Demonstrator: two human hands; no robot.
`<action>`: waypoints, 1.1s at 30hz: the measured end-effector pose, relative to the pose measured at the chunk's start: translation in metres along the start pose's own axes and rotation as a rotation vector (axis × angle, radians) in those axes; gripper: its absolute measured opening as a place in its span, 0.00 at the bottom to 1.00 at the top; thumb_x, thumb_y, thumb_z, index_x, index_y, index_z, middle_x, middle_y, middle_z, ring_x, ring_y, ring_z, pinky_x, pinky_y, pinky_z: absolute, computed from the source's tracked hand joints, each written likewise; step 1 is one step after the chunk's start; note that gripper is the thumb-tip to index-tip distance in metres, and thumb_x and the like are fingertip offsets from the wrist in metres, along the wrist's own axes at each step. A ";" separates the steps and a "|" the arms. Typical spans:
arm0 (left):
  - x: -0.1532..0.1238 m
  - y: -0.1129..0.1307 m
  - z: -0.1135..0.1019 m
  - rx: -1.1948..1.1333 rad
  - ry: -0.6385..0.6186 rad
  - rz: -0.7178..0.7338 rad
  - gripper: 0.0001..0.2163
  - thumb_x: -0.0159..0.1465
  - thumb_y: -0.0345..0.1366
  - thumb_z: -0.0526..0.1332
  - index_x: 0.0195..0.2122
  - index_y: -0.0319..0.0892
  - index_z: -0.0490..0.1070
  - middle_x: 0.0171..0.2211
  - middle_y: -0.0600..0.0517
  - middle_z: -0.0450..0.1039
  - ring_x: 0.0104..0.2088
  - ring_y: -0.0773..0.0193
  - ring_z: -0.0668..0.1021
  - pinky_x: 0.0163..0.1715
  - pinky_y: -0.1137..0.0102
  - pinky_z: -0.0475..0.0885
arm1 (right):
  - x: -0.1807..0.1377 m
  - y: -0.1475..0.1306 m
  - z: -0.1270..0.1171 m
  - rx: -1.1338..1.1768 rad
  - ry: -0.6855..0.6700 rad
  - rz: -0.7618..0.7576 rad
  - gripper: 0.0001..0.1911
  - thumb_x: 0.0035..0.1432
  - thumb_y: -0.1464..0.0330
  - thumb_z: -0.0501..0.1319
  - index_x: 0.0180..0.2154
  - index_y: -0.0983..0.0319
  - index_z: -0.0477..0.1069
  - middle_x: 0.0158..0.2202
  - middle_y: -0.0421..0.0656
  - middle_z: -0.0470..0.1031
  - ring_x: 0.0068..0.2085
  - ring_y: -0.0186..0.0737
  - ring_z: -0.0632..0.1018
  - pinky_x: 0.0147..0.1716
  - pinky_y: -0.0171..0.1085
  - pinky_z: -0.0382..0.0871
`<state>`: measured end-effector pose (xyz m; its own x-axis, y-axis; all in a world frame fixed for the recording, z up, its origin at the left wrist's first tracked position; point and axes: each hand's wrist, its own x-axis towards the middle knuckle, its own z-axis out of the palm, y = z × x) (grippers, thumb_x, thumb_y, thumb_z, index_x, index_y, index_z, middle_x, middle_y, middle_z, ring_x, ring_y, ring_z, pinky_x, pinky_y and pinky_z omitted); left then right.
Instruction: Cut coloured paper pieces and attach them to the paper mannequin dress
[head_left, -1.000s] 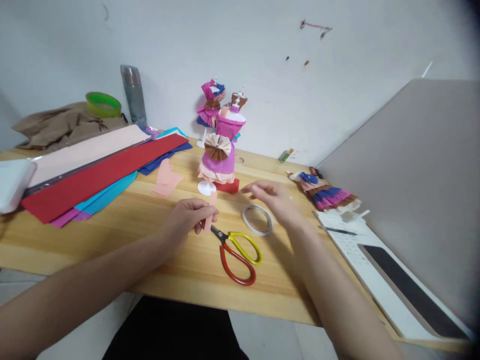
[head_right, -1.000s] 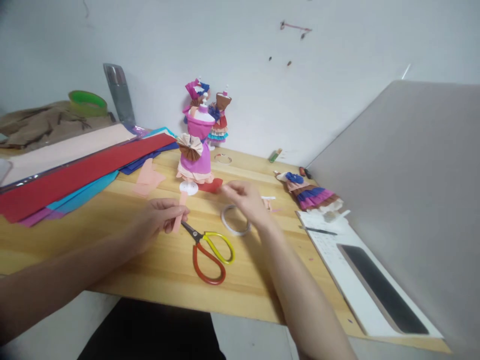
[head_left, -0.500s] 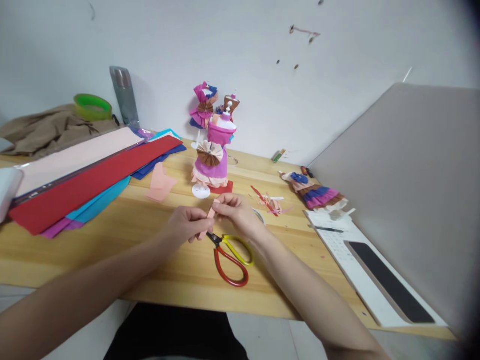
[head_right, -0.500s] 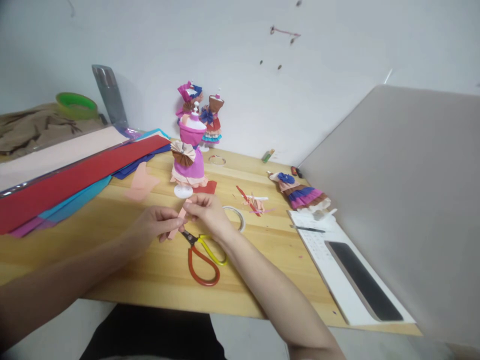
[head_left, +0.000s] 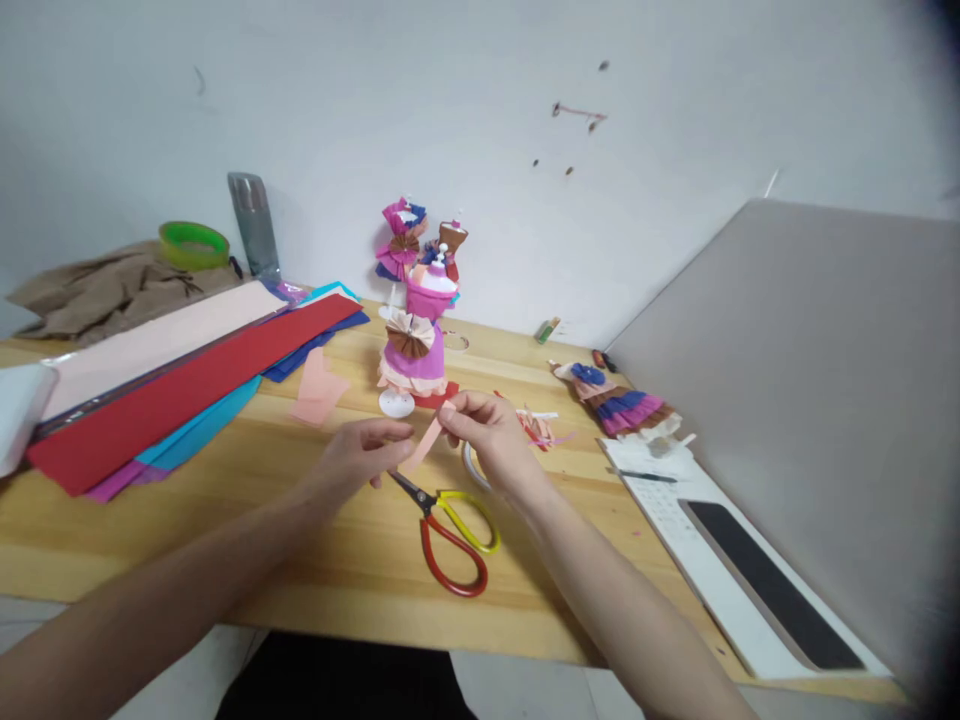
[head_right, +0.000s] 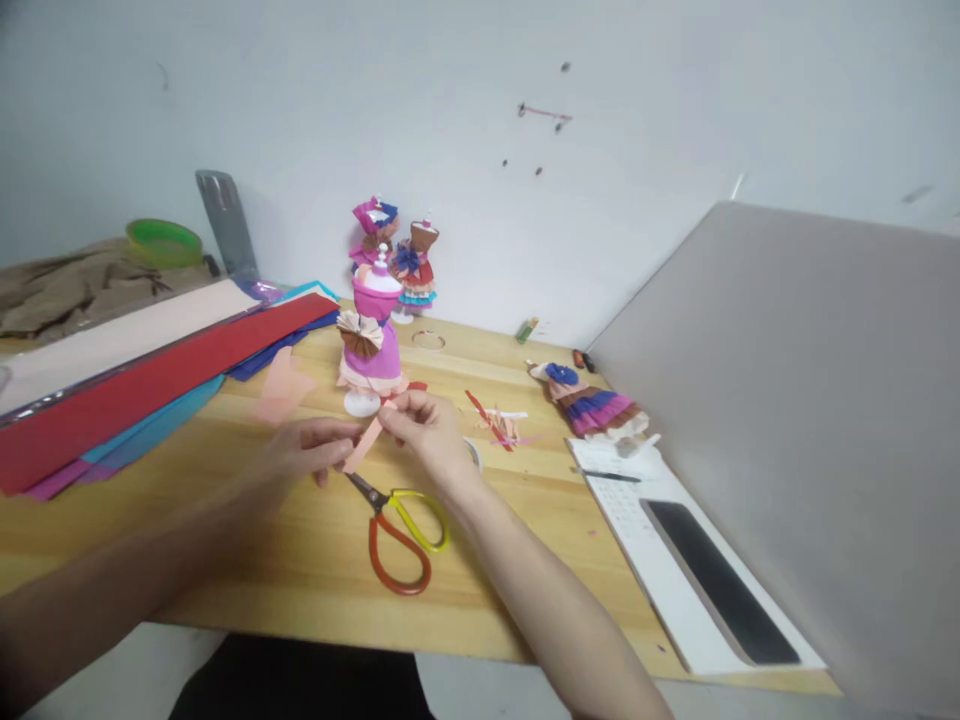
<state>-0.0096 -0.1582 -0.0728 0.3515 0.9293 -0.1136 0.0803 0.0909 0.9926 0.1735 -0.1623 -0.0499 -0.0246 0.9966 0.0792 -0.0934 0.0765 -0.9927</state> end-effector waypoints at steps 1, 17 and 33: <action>0.001 0.004 -0.001 0.006 0.039 0.017 0.20 0.51 0.46 0.68 0.41 0.38 0.80 0.27 0.49 0.77 0.28 0.63 0.74 0.21 0.73 0.65 | -0.001 -0.007 0.001 -0.033 0.000 -0.027 0.15 0.42 0.59 0.73 0.23 0.62 0.74 0.19 0.36 0.71 0.21 0.29 0.66 0.23 0.32 0.58; 0.036 0.132 -0.036 -0.030 0.280 0.438 0.08 0.50 0.38 0.69 0.29 0.39 0.80 0.27 0.49 0.79 0.24 0.68 0.72 0.22 0.74 0.66 | 0.054 -0.123 -0.002 -0.262 0.260 -0.636 0.07 0.47 0.65 0.67 0.23 0.61 0.73 0.22 0.39 0.74 0.22 0.31 0.68 0.23 0.34 0.64; 0.087 0.148 -0.035 0.032 0.347 0.523 0.08 0.54 0.36 0.66 0.34 0.40 0.80 0.36 0.50 0.82 0.40 0.59 0.79 0.45 0.67 0.72 | 0.112 -0.128 -0.005 -0.354 0.202 -0.593 0.07 0.45 0.65 0.65 0.21 0.62 0.72 0.20 0.39 0.73 0.22 0.31 0.67 0.22 0.33 0.60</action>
<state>0.0000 -0.0510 0.0659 0.0290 0.9103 0.4129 0.0097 -0.4133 0.9105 0.1875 -0.0605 0.0850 0.1175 0.7677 0.6299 0.2955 0.5786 -0.7602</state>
